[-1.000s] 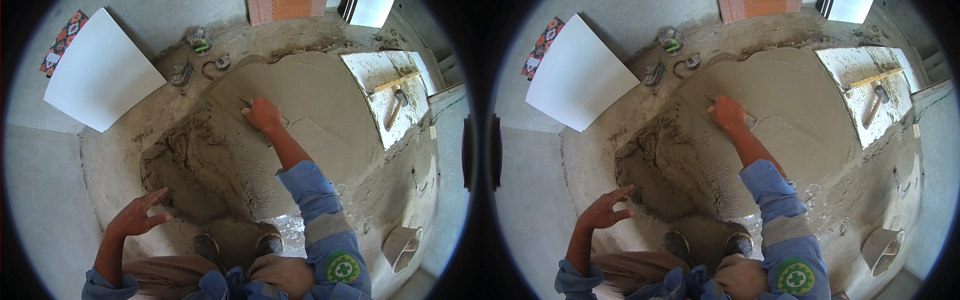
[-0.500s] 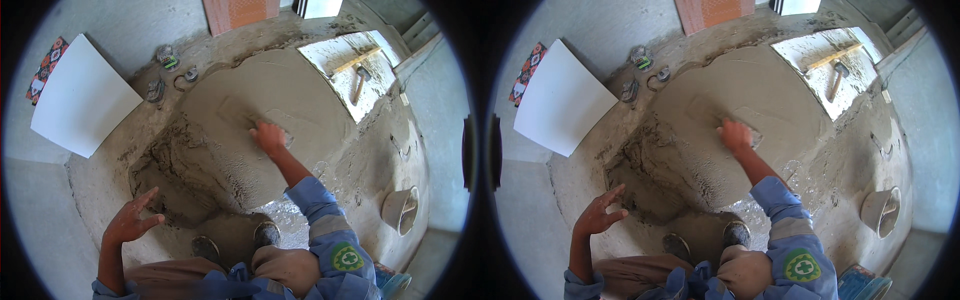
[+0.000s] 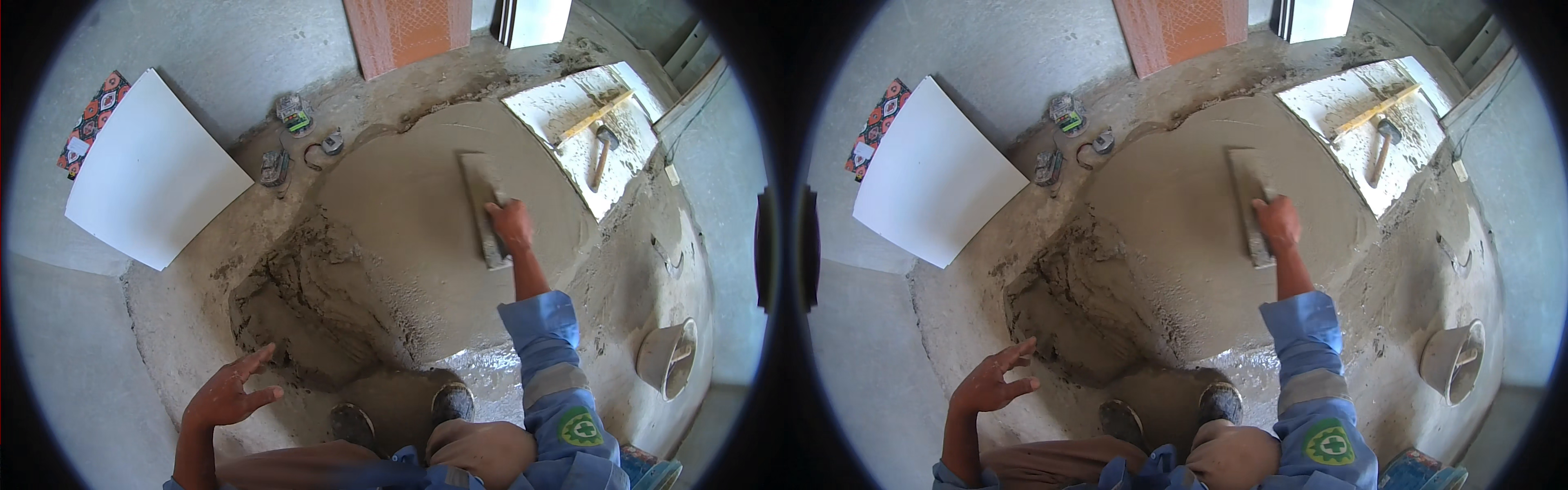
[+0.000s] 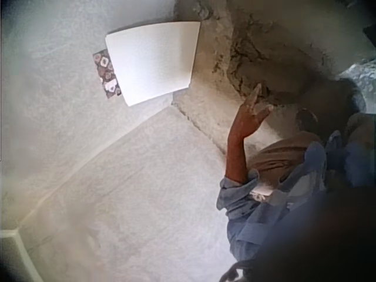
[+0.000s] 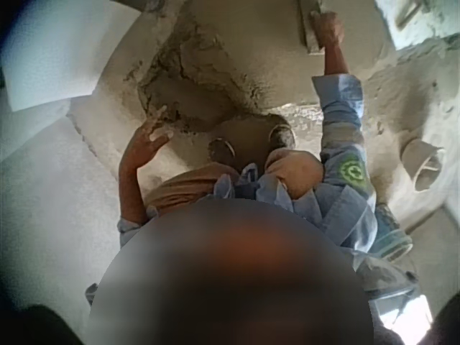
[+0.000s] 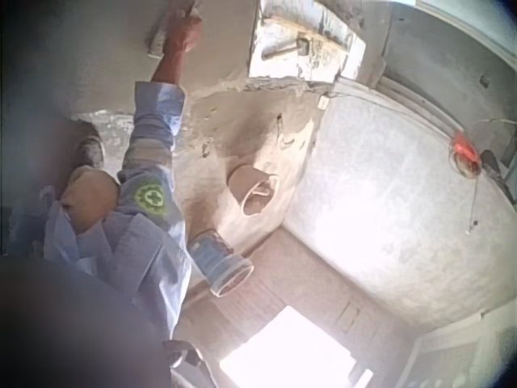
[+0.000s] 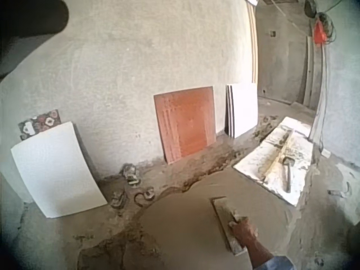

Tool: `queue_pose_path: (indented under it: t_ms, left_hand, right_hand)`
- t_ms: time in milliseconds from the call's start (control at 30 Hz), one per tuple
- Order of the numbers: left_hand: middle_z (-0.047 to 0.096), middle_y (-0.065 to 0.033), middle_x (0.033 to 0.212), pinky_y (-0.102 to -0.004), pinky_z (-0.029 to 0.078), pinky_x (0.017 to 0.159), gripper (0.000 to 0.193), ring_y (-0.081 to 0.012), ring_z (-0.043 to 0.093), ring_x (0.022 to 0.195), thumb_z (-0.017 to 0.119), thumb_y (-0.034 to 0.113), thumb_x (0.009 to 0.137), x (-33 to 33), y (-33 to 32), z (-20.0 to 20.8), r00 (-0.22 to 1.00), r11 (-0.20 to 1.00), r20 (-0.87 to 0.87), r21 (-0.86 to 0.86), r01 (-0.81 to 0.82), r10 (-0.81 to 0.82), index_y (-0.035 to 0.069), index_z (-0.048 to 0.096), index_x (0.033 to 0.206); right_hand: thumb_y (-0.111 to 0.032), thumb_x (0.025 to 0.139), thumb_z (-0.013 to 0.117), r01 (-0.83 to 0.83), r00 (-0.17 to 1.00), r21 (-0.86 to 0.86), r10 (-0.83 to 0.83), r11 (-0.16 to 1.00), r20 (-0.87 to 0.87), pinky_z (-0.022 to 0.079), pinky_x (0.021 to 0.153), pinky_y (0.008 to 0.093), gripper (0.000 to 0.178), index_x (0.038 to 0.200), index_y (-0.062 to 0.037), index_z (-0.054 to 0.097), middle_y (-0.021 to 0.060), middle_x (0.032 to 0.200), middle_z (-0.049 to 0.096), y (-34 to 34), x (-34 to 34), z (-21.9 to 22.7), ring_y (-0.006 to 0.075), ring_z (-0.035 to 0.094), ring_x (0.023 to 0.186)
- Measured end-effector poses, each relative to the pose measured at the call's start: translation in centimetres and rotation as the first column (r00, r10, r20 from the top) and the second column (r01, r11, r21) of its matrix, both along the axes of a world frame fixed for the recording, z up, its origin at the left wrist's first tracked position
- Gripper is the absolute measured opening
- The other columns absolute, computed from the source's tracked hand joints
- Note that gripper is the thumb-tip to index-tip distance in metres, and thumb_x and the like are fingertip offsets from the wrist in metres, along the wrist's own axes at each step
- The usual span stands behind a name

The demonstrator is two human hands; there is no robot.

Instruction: The person spreads and levels wet cement on the floor using a rectangular wooden float, then smooths the surface with a handheld wooden tool.

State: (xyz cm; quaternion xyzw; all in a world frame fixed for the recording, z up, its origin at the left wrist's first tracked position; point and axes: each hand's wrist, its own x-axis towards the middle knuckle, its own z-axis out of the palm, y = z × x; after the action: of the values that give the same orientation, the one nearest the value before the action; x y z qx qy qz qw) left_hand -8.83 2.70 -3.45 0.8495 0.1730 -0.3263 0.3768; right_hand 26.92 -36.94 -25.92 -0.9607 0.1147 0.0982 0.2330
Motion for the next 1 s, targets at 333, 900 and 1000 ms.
queue_pose_path:
  t_ms: [333,900,1000]
  left_hand:
    - [0.055,-0.0257,0.14,-0.0423,0.052,0.097,0.084,-0.0357,0.064,0.119,0.078,0.038,0.086,-0.3,0.6,-1.3,0.999,0.999,-0.025,0.031,-0.038,0.039,0.002,0.039,0.151]
    - [0.044,-0.022,0.152,-0.0476,0.045,0.107,0.072,-0.0365,0.051,0.133,0.069,0.031,0.097,-0.4,3.0,-4.4,0.966,0.989,-0.223,-0.036,-0.143,0.131,0.004,0.035,0.155]
    - [0.043,-0.0217,0.153,-0.047,0.045,0.108,0.071,-0.0361,0.049,0.135,0.068,0.029,0.097,-0.1,3.3,-4.9,0.97,0.99,-0.209,-0.048,-0.135,0.123,0.005,0.034,0.155]
  right_hand:
    - [-0.039,0.089,0.067,-0.595,0.797,0.163,0.604,0.787,-0.008,0.051,0.093,0.0501,0.045,0.118,-0.0039,0.066,0.0229,0.107,0.07,21.0,-2.9,-1.2,0.0393,0.067,0.104]
    - [-0.042,0.09,0.067,-0.213,0.969,-0.178,0.23,0.961,0.084,0.052,0.095,0.0453,0.043,0.115,-0.0074,0.07,0.0193,0.111,0.072,6.2,15.7,-0.3,0.0352,0.068,0.108]
    - [-0.039,0.091,0.067,-0.114,0.985,-0.19,0.135,0.975,0.103,0.054,0.093,0.0428,0.038,0.111,-0.0079,0.073,0.0175,0.112,0.072,4.7,17.3,-0.2,0.0336,0.069,0.108]
